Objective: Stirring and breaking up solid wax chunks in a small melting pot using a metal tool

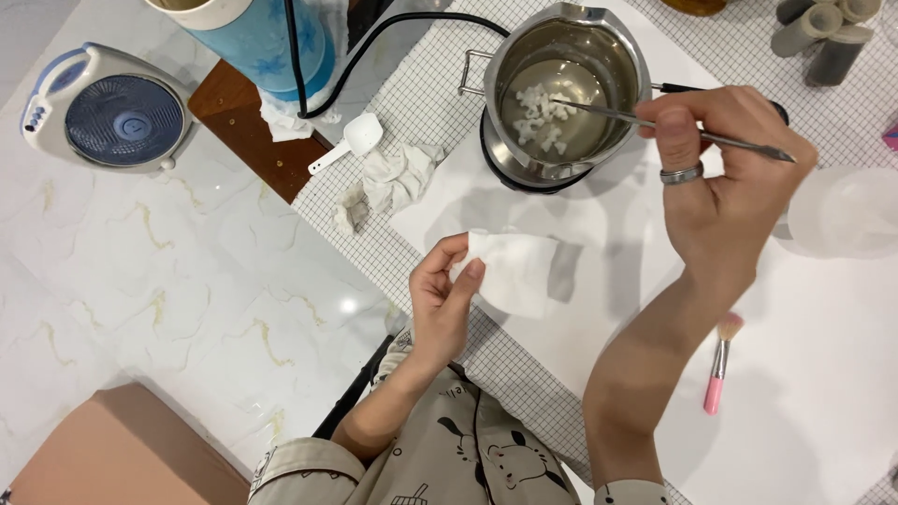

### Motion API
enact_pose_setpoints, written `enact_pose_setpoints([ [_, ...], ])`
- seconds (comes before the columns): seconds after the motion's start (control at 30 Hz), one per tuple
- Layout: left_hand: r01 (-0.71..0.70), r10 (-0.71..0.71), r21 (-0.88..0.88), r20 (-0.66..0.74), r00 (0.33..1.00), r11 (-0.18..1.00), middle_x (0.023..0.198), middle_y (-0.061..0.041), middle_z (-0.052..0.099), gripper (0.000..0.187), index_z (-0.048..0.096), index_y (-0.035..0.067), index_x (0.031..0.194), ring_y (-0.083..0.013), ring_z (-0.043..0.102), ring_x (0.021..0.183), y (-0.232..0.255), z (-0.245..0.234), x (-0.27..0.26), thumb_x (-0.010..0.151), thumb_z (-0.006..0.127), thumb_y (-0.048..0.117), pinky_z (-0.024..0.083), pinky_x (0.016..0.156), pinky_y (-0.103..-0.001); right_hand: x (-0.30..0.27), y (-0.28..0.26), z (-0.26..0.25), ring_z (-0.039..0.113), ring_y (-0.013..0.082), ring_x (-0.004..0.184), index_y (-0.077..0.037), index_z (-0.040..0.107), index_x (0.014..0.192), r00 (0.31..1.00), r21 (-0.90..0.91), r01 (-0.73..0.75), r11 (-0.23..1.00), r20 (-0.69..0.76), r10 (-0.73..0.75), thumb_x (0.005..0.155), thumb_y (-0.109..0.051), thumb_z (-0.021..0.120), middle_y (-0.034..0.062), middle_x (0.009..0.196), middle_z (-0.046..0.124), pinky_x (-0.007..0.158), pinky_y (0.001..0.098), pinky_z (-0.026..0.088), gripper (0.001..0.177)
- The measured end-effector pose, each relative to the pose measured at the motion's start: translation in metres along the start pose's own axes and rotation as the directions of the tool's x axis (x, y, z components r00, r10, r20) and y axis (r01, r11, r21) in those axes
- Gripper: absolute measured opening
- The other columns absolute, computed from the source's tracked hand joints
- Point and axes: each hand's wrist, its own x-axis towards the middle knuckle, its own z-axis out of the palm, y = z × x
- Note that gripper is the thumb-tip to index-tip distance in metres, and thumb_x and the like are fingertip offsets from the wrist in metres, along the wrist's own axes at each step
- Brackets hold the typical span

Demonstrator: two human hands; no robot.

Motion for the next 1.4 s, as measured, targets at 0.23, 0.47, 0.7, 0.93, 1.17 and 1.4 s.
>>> enact_pose_setpoints([
  [0.23,-0.250,0.347,0.429,-0.165,0.923,0.868,0.109,-0.007,0.065,0.019,0.062,0.010,0.110,-0.0016,0.032,0.044,-0.058,-0.043,0.060,0.092,0.057,0.007,0.024,0.036,-0.016,-0.006,0.007,-0.004,0.057,0.0269,0.080,0.010,0.069,0.095,0.999,-0.081,0.009,0.997,-0.038,-0.012,0.114,-0.012,0.049,0.0153,0.085,0.067,0.070,0.0341,0.039,0.035],
  [0.47,-0.411,0.422,0.530,0.109,0.900,0.741,0.146,-0.007,0.043,0.048,0.043,0.015,0.138,-0.0166,0.038,0.093,-0.070,-0.025,0.112,0.095,0.052,-0.003,0.038,0.080,-0.030,-0.003,0.006,-0.002,0.055,0.0268,0.080,0.010,0.070,0.096,0.999,-0.101,0.021,0.995,-0.024,-0.023,0.114,-0.010,0.050,0.0149,0.085,0.066,0.066,0.0328,0.039,0.033],
  [0.7,-0.482,0.348,0.685,0.338,0.875,0.547,0.136,-0.012,0.050,0.040,0.047,0.004,0.133,-0.0304,0.047,0.119,-0.053,-0.013,0.107,0.093,0.047,-0.002,0.046,0.103,-0.044,-0.002,0.006,0.001,0.055,0.0260,0.077,0.009,0.070,0.093,0.999,-0.143,0.041,0.989,-0.015,-0.043,0.114,-0.012,0.051,0.0142,0.085,0.066,0.066,0.0328,0.039,0.035],
  [0.93,-0.579,0.468,0.668,0.369,0.803,0.467,0.125,-0.018,0.051,0.036,0.049,0.002,0.126,-0.0327,0.053,0.109,-0.054,-0.007,0.091,0.092,0.048,-0.008,0.045,0.094,-0.042,-0.002,0.009,-0.002,0.052,0.0238,0.073,0.005,0.071,0.093,0.999,-0.193,0.027,0.981,-0.014,-0.031,0.114,-0.016,0.048,0.0109,0.084,0.066,0.066,0.0336,0.039,0.038],
  [1.17,-0.706,0.464,0.640,0.548,0.696,0.303,0.107,-0.022,0.051,0.033,0.049,-0.010,0.121,-0.0328,0.050,0.096,-0.063,0.015,0.064,0.089,0.055,-0.014,0.050,0.079,-0.040,-0.004,0.010,-0.005,0.050,0.0248,0.073,0.005,0.072,0.094,0.998,-0.191,0.053,0.980,-0.033,-0.060,0.113,-0.008,0.052,0.0114,0.087,0.066,0.062,0.0322,0.038,0.030],
  [1.4,-0.649,0.198,0.757,0.649,0.735,-0.073,0.135,-0.013,0.047,0.050,0.040,-0.001,0.138,-0.0265,0.053,0.096,-0.081,0.039,0.050,0.095,0.054,0.022,0.045,0.072,-0.035,-0.003,0.009,-0.010,0.052,0.0249,0.073,0.006,0.070,0.093,0.998,-0.161,0.044,0.986,-0.029,-0.049,0.111,-0.010,0.053,0.0121,0.085,0.065,0.061,0.0322,0.039,0.029],
])
